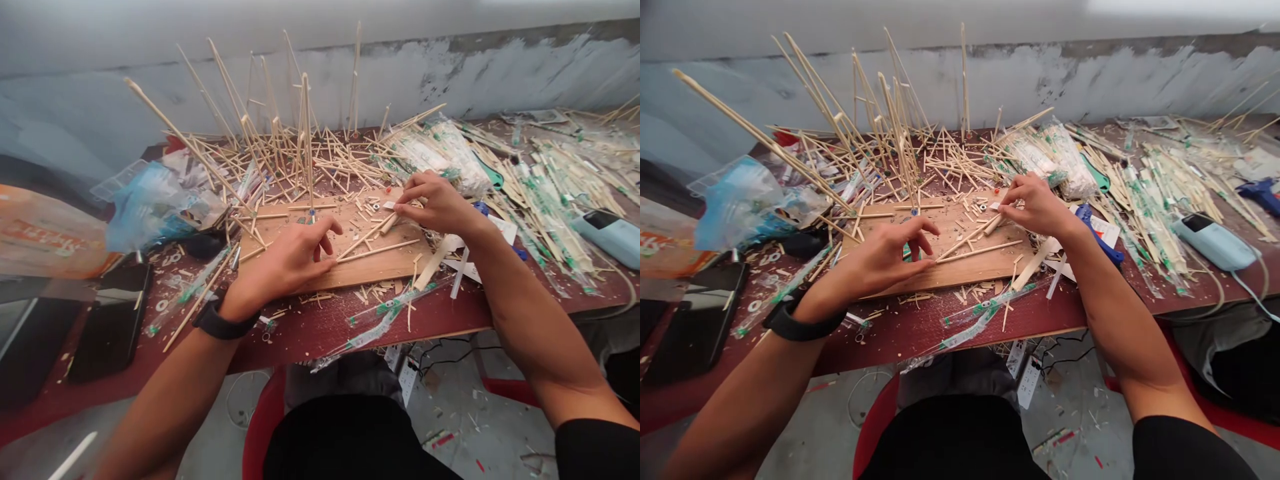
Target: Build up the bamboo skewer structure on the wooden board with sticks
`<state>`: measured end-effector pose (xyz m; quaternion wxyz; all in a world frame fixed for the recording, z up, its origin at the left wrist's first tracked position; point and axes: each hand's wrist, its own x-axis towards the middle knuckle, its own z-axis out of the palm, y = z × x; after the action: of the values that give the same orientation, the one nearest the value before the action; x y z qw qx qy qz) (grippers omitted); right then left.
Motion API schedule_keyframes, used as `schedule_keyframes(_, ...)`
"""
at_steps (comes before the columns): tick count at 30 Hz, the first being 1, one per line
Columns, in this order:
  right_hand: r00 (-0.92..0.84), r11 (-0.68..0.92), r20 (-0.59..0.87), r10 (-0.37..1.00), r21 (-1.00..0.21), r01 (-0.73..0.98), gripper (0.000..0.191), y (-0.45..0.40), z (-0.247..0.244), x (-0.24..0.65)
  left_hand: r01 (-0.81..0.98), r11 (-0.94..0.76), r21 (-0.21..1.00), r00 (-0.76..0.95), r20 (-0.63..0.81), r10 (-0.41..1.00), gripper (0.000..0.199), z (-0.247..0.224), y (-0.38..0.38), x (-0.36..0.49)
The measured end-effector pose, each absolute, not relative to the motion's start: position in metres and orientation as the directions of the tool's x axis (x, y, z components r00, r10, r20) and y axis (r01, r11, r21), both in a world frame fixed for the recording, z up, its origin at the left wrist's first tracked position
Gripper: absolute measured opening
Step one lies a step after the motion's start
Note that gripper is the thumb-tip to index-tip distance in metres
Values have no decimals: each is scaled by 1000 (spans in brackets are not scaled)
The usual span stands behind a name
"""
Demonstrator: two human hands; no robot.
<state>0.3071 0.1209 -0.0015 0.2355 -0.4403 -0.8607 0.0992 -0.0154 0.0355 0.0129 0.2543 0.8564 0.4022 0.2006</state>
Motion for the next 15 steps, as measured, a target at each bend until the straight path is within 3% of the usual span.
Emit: schedule_keyframes(15, -510, 598, 315, 800, -353, 720, 11, 120, 3, 311, 652, -608, 454, 617, 149, 773, 37, 4, 37, -13)
